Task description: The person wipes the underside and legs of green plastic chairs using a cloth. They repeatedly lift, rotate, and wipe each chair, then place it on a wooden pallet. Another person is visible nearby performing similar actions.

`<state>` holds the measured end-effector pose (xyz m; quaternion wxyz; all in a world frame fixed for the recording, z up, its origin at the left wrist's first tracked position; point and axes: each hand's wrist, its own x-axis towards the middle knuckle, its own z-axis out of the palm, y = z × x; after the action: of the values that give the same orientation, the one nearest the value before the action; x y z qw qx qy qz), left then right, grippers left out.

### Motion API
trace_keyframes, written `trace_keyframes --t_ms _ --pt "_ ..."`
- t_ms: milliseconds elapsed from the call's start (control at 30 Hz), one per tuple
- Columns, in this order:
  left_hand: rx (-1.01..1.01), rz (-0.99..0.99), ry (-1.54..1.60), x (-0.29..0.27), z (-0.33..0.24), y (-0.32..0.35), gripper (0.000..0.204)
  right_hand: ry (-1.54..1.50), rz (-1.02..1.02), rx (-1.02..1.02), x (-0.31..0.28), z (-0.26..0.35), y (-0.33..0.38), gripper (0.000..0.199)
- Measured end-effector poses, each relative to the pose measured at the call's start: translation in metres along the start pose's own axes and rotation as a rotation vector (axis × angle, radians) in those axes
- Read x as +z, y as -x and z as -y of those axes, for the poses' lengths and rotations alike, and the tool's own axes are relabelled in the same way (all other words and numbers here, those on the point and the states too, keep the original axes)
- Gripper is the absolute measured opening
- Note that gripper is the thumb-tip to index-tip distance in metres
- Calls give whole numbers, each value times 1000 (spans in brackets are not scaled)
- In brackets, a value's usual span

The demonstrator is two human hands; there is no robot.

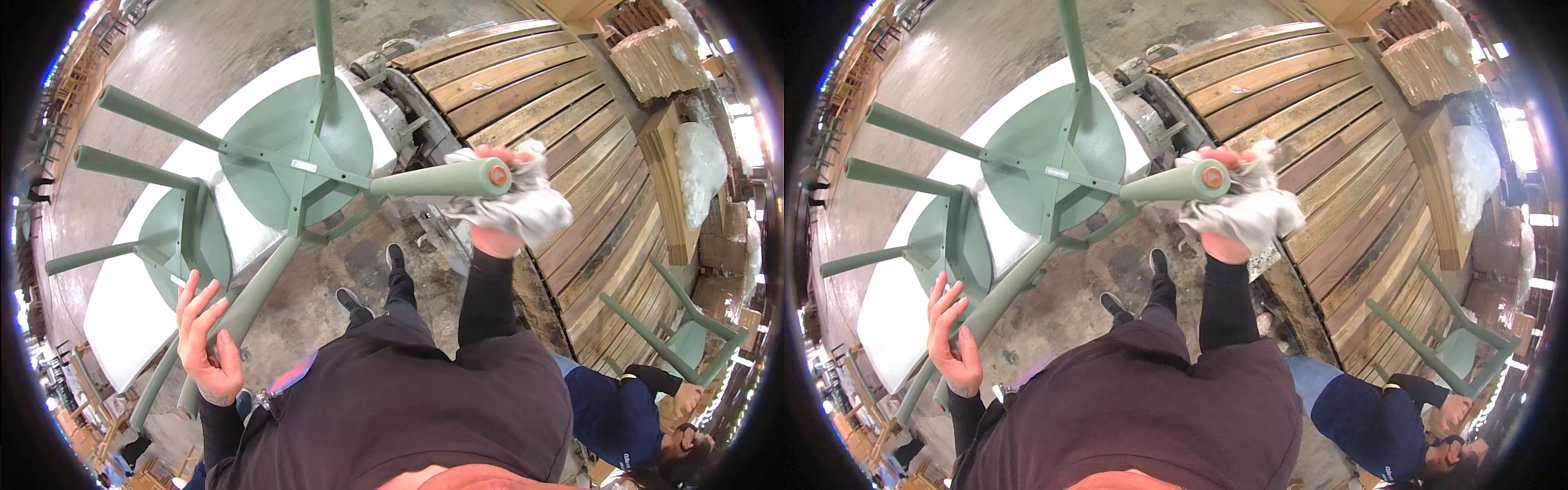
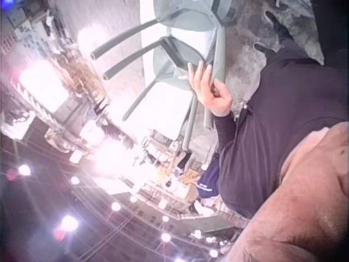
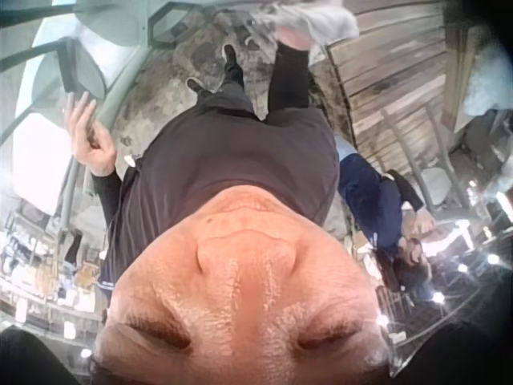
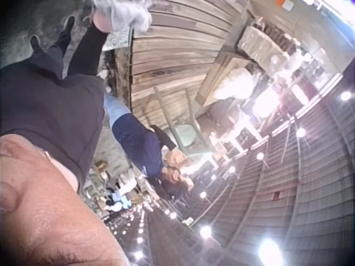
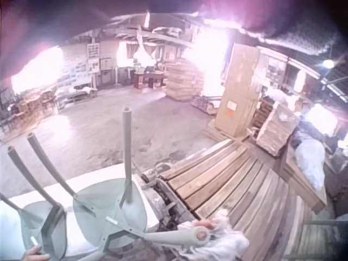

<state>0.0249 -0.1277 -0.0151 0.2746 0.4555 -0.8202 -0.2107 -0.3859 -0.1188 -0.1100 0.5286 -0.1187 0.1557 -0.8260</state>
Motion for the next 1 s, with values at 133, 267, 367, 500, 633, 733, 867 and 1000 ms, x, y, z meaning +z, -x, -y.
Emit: trace_keyframes --t_ms 133,267,367,500,633,733,867,1000 --pt "-18 -28 19 3 -3 -1 50 1084 33 -308 38 31 8 32" --pt "-18 -47 38 5 -5 -1 50 1331 69 -322 48 37 -4 33" --pt "-28 -59 43 7 -8 1 49 927 -39 -22 28 52 -32 26" --pt "-10 -57 36 10 -8 -1 48 273 -239 90 -69 78 -48 51" --pt "-51 -69 19 14 -13 0 47 -160 132 -16 -102 80 -6 81" --pt "-78 -71 -28 7 -15 5 46 158 -230 -159 -48 35 8 86" --pt "-79 -82 -25 11 -13 6 45 410 158 -405 -21 -8 7 75" --pt "-59 -95 -43 10 -13 3 44 664 42 -506 -56 -60 -6 58"
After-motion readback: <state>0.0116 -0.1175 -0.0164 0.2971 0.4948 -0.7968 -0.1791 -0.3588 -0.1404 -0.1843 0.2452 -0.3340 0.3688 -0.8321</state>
